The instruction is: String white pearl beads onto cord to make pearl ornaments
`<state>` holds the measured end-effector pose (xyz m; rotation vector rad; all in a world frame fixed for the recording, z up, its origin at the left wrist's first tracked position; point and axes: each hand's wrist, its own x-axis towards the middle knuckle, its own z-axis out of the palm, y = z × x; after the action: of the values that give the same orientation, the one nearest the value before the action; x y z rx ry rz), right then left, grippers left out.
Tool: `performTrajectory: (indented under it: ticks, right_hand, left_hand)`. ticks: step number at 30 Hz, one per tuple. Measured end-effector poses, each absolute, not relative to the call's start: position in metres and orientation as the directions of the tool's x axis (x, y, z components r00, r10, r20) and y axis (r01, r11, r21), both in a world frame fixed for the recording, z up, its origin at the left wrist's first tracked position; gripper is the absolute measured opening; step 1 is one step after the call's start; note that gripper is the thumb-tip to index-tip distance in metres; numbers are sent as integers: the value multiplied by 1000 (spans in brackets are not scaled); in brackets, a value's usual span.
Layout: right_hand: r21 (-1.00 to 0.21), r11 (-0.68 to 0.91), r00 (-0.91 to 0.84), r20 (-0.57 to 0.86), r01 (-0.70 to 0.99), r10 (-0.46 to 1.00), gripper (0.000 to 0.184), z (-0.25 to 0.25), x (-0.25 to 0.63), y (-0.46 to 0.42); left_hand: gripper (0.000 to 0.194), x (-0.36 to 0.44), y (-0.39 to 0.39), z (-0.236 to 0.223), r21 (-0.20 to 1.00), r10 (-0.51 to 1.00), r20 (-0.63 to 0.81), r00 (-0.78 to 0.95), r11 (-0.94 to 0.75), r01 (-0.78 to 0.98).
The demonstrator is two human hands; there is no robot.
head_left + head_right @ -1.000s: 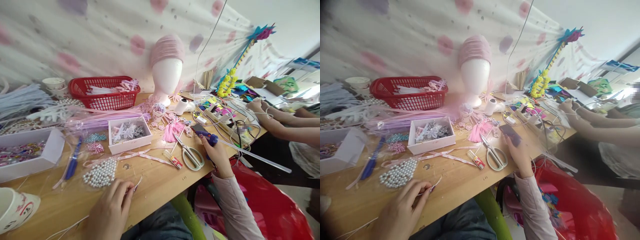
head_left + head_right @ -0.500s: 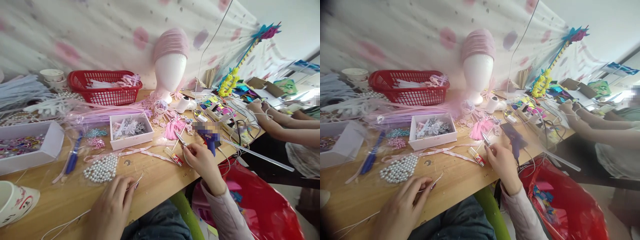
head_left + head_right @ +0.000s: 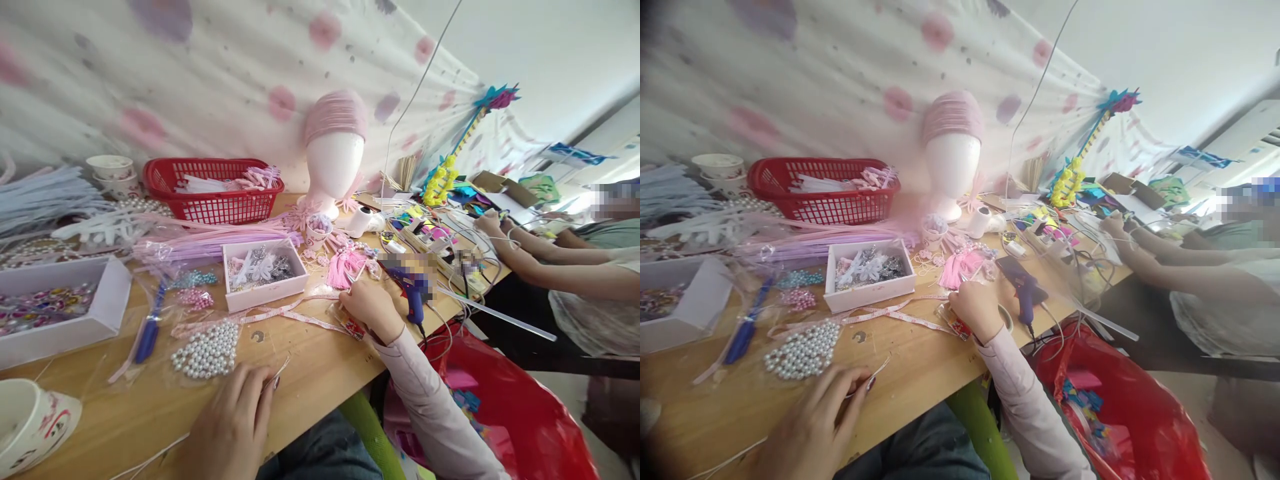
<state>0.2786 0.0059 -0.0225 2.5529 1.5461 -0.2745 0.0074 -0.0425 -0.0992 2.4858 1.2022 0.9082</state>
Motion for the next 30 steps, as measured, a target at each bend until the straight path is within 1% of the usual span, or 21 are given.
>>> performTrajectory:
  ticks: [2, 5, 9, 12, 15, 20, 24, 27, 28, 30]
  right_hand:
    - [-87, -493, 463, -232, 866, 855, 26, -20, 281, 6]
    - [-300, -521, 452, -273, 799, 849, 27, -17, 285, -1]
    - [-595, -533, 422, -330, 602, 844, 36, -22, 289, -17]
    - [-743, -504, 424, -323, 440, 846, 29, -30, 288, -31]
    - [-830, -457, 418, -309, 320, 854, 20, -33, 285, -45]
    - [-922, -357, 380, -280, 150, 882, 18, -27, 284, -60]
    - [-956, -294, 365, -271, 6, 891, 21, -20, 292, -55]
    - [-965, -254, 353, -258, -58, 899, 20, -11, 298, -51]
    - [-975, -212, 342, -224, -71, 913, 21, -8, 299, -52]
    - [-996, -61, 321, -81, -72, 944, 25, 2, 299, -59]
  left_hand:
    - [14, 8, -41, -100, 454, 764, 444, 469, -643, 617]
    - [16, 8, -40, -100, 455, 766, 434, 474, -640, 619]
    - [18, 8, -42, -99, 452, 769, 428, 475, -638, 624]
    - [19, 8, -43, -98, 457, 776, 419, 471, -629, 629]
    - [19, 8, -43, -97, 461, 782, 424, 458, -621, 633]
    - [16, 10, -43, -95, 472, 794, 413, 446, -606, 641]
    - [14, 10, -44, -91, 484, 812, 369, 453, -583, 652]
    - [15, 10, -45, -91, 491, 822, 354, 445, -569, 660]
    - [14, 10, -45, -91, 494, 824, 353, 442, -566, 660]
    - [13, 10, -45, -92, 498, 826, 358, 436, -564, 659]
